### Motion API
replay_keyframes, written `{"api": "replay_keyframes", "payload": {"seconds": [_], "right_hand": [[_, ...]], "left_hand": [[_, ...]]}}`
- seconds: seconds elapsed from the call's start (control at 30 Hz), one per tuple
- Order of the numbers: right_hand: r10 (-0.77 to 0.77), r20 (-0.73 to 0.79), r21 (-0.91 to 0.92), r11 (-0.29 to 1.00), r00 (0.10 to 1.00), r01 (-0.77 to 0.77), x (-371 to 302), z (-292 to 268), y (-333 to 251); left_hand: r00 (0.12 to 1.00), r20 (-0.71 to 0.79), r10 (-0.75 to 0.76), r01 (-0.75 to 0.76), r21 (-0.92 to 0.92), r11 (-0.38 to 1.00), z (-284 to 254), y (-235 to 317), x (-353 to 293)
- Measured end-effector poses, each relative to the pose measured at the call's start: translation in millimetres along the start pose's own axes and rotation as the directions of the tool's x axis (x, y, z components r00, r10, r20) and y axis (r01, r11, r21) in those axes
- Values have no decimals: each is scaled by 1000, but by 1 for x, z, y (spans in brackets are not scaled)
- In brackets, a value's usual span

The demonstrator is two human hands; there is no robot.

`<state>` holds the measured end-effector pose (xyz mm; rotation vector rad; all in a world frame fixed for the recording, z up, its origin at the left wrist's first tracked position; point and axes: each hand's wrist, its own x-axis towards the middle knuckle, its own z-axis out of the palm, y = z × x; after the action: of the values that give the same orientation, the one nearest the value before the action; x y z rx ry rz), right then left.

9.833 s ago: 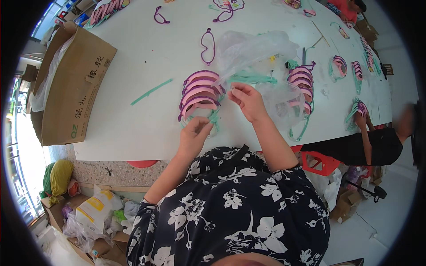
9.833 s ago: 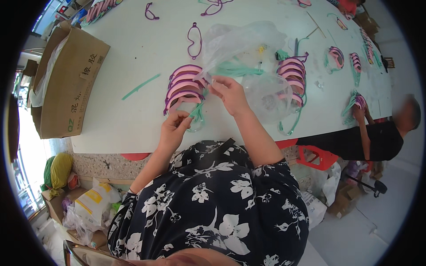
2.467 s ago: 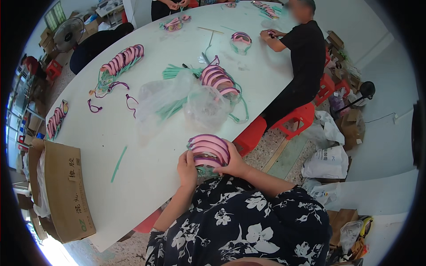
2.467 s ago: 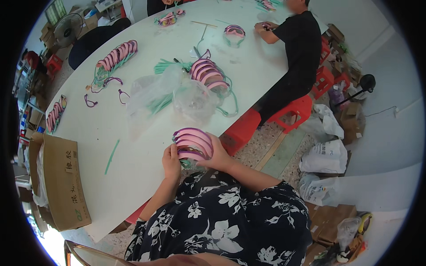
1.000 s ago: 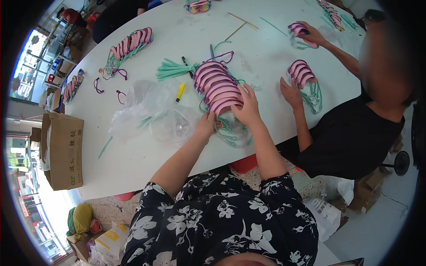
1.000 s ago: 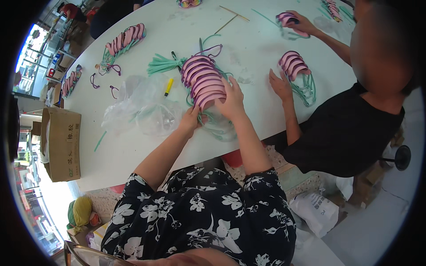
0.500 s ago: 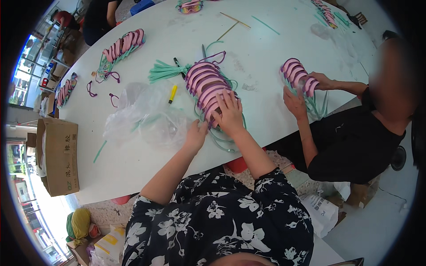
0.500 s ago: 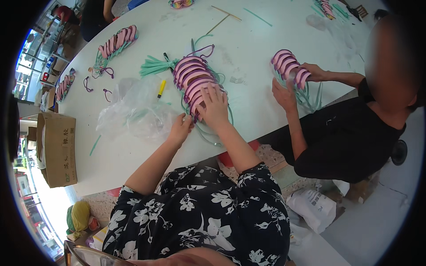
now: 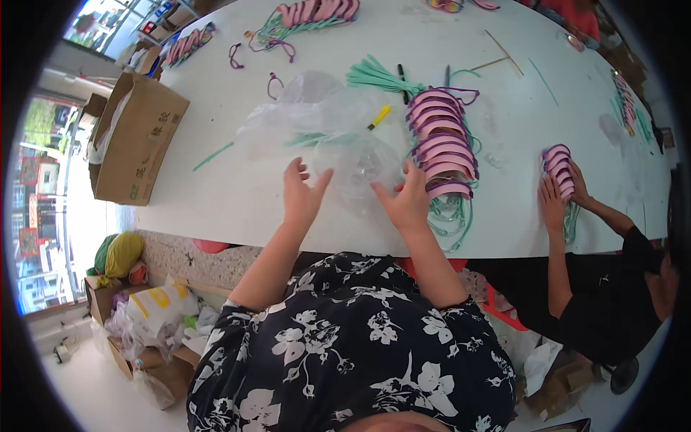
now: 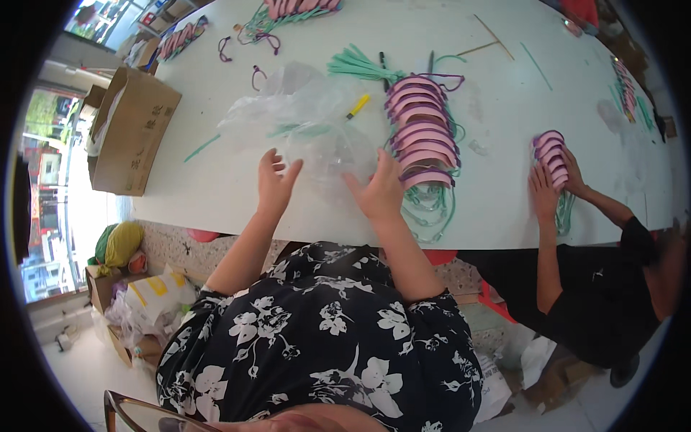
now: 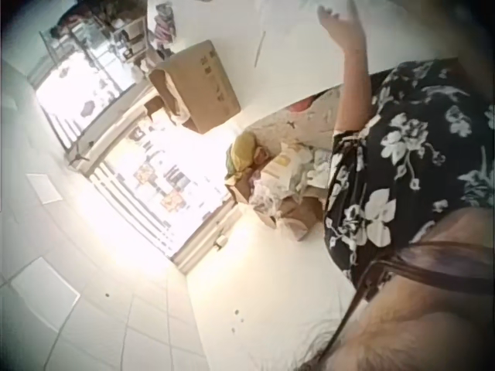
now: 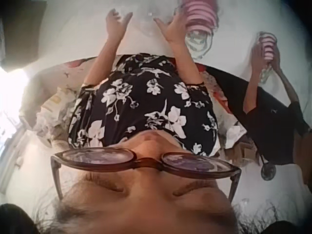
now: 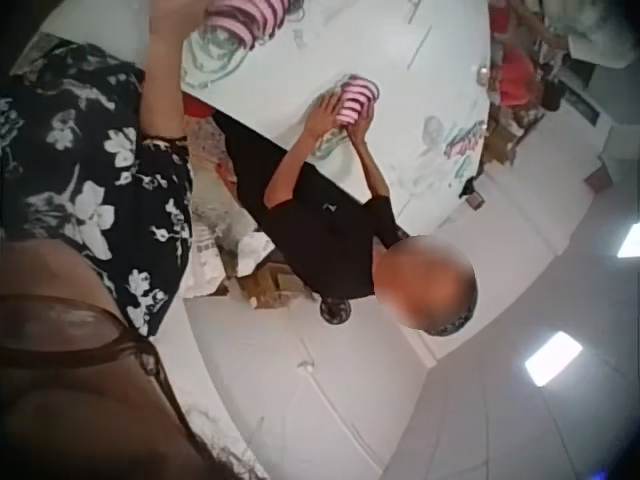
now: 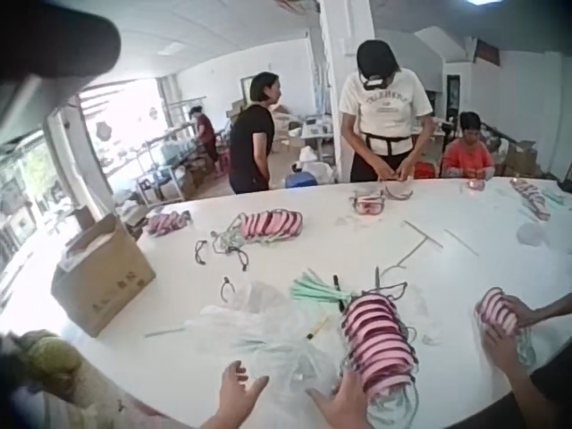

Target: Manually assembling the plastic components and straps for toy headbands or masks at a workshop table.

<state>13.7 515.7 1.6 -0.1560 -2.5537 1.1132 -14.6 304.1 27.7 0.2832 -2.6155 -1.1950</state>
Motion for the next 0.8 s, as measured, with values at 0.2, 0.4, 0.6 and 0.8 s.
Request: {"api": "replay_keyframes", "payload": {"seconds": [0.2, 0.4, 0.6, 0.8], "right_hand": [[123, 89, 411, 899, 988, -149, 3, 3, -1], [148, 21, 704, 700, 989, -120, -26, -29, -58], [-42, 68, 755, 655, 997, -24, -56, 6, -156], [-9, 213, 813, 556, 977, -172, -60, 87, -225]], "left_hand": [[877, 480, -35, 153, -208, 966, 19, -30, -8], [872, 481, -93, 264, -301, 917, -101, 8, -19], [956, 291, 49, 133, -574, 808, -187, -32, -10], [974, 225, 18, 132, -633, 763, -259, -95, 17]]}}
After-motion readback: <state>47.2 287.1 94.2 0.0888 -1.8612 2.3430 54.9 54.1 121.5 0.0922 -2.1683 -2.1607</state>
